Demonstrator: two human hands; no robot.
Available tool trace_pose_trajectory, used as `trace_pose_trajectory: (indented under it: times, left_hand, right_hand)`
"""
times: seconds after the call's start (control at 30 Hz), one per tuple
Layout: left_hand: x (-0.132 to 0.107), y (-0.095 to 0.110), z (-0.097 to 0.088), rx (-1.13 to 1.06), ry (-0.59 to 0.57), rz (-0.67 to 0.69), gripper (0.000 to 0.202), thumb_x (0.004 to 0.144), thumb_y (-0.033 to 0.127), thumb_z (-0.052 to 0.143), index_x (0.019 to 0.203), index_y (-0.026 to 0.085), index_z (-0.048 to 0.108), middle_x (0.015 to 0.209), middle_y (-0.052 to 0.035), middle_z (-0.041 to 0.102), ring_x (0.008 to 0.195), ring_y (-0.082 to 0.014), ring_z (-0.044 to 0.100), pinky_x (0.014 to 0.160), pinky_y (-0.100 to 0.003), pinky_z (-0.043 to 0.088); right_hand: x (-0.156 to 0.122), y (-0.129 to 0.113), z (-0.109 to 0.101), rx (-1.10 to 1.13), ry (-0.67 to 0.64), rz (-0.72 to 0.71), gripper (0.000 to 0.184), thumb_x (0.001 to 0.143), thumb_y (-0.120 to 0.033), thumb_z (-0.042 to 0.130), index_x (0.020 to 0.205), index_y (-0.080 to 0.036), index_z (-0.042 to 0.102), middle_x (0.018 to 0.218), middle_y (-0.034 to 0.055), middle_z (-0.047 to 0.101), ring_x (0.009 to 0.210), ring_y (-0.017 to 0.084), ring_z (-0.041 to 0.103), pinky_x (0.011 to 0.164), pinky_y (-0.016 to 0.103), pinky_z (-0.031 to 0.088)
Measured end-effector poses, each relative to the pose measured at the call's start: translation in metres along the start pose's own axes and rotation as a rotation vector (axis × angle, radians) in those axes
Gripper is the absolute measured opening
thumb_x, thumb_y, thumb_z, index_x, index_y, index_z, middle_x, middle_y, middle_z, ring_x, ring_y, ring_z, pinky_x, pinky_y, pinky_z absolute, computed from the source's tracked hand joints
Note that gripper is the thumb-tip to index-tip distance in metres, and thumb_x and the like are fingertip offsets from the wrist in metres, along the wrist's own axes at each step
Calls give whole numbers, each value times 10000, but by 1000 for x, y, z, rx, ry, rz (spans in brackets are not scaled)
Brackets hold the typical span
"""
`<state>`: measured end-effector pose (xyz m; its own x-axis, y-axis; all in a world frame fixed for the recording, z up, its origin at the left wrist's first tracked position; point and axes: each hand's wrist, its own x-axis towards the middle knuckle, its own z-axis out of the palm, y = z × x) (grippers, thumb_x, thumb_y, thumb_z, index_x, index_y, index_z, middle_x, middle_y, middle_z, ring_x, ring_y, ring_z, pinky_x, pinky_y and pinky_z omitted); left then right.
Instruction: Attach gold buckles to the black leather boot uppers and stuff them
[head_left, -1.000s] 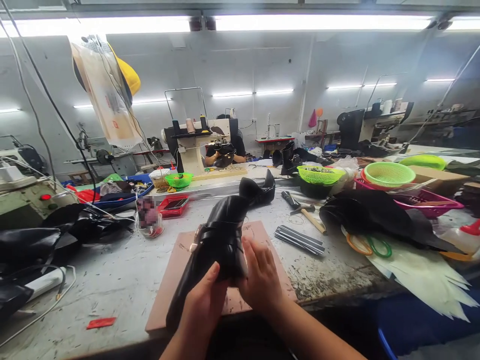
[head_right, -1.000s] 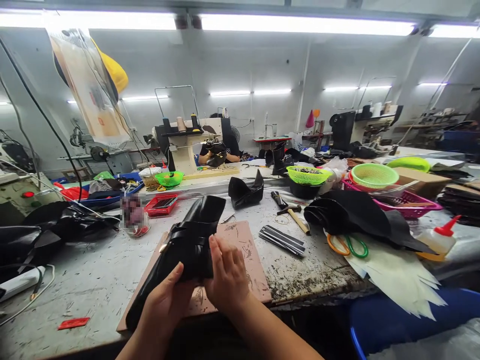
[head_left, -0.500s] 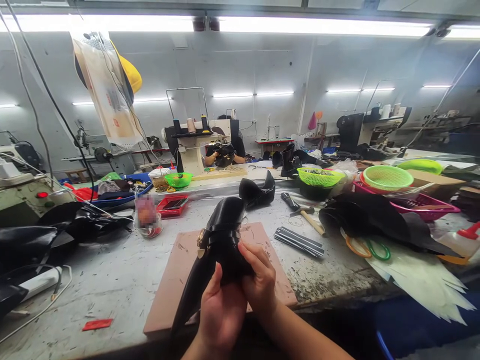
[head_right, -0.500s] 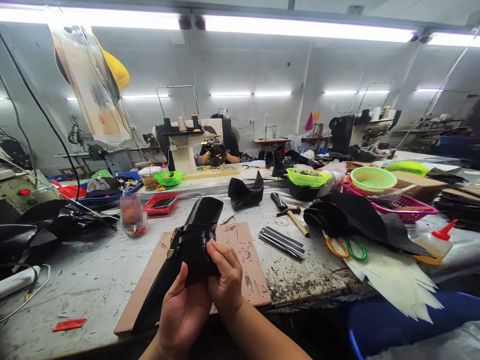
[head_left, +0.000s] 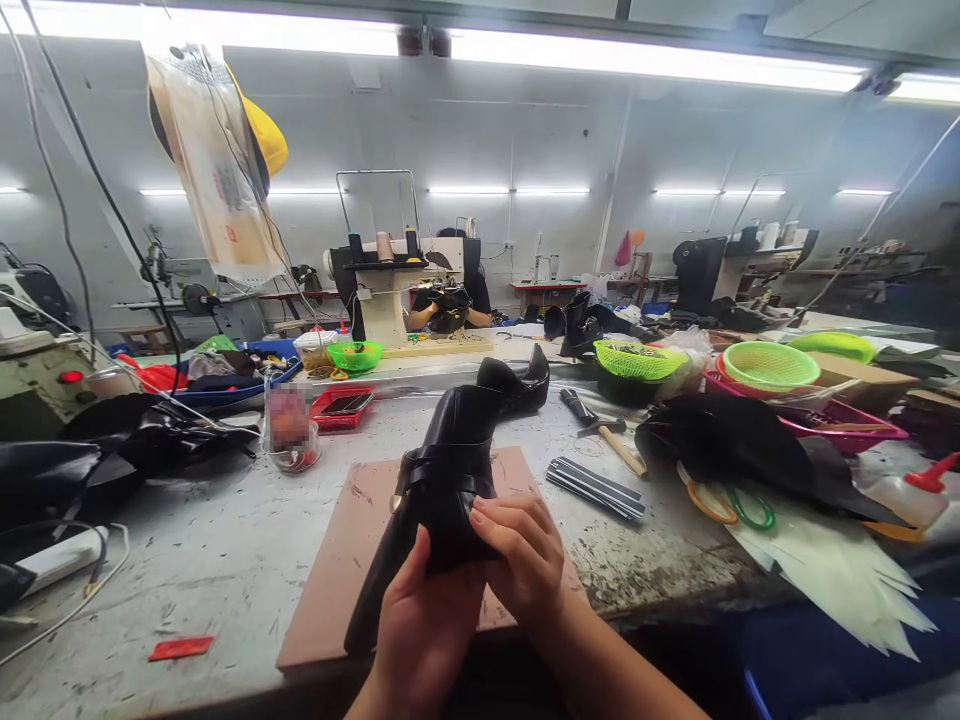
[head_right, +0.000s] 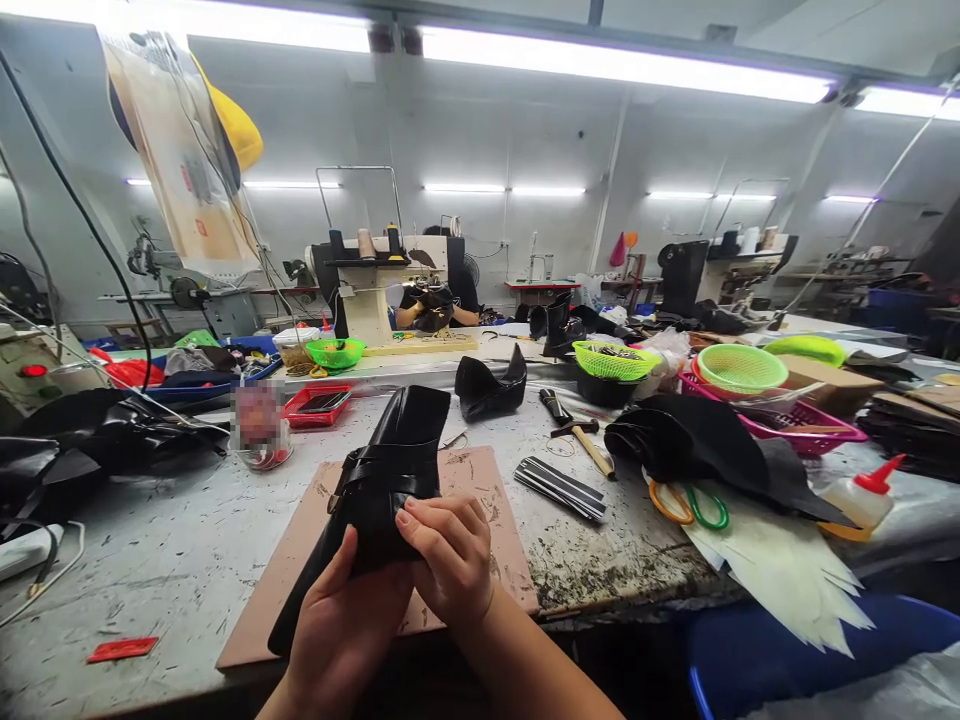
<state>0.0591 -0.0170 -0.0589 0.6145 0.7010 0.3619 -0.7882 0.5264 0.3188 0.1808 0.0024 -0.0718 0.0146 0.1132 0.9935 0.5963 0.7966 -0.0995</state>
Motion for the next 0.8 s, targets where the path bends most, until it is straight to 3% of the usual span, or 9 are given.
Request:
trace_pose_trajectory:
  times: [0.2,0.33,0.43,0.53,0.57,0.63,0.7,0.73,0.8]
  left_hand:
    - [2,5,-4,12,13,25,402,932,277,311,1107,109,631,1191,-100,608,1166,-164,502,1046,-249,299]
    - [5,-4,-28,44,320,46,329,925,329,381,1007,187,667,1037,-45,678,937,-112,614,755,-157,477]
    - [-2,-24,-44,257,501,-199,551,777,631,464,910,140,675,937,-89,665,785,-149,615,581,-192,473]
    - [-16,-29,-43,873,300,-486,506,683,602,598,852,133,685,781,-81,660,691,-186,601,599,-270,470]
    - [-20,-23,-38,1157,196,-431,404,688,514,640,846,145,687,766,-74,663,694,-192,601,629,-286,472]
    - [-23,-1,-26,1735,74,16,244,767,366,582,856,162,682,836,-90,672,773,-209,606,720,-317,476]
    - [-21,27,-19,2244,191,431,232,785,276,564,975,179,655,1037,-115,652,996,-264,569,883,-397,427]
    - [-18,39,-18,2437,258,459,300,781,295,572,1049,172,626,1106,-129,629,1055,-291,545,920,-439,404]
    - [-12,56,-23,2636,306,288,374,762,370,598,1076,168,604,1068,-121,650,993,-287,588,868,-433,451]
  right_hand:
    - [-4,3,0,-67,72,48,148,775,-56,524,811,-199,544,678,17,605,599,140,523,566,312,437]
    - [18,21,2,-220,75,-154,137,793,-66,491,779,-195,535,704,21,619,629,141,519,598,314,404]
    - [41,42,10,-234,-1,-387,151,801,-78,485,721,-196,535,644,-5,610,604,125,499,603,299,386]
    - [45,59,15,-148,-161,-614,222,787,-80,479,607,-206,511,555,-45,563,559,107,468,563,268,365]
    - [39,61,14,-110,-228,-660,251,790,-87,466,572,-206,498,527,-50,538,537,103,452,539,262,348]
    - [18,62,7,-48,-345,-688,292,806,-102,443,537,-205,489,485,-52,484,488,99,406,493,259,299]
    - [-12,57,-4,-26,-411,-616,280,813,-104,474,554,-203,511,468,-54,452,465,97,378,482,260,270]
    - [-26,52,-9,-36,-417,-516,254,798,-93,517,569,-202,523,471,-55,456,468,96,381,491,258,275]
    - [-50,42,-17,-19,-412,-118,222,782,-143,589,576,-198,528,490,-41,483,487,102,410,504,258,300]
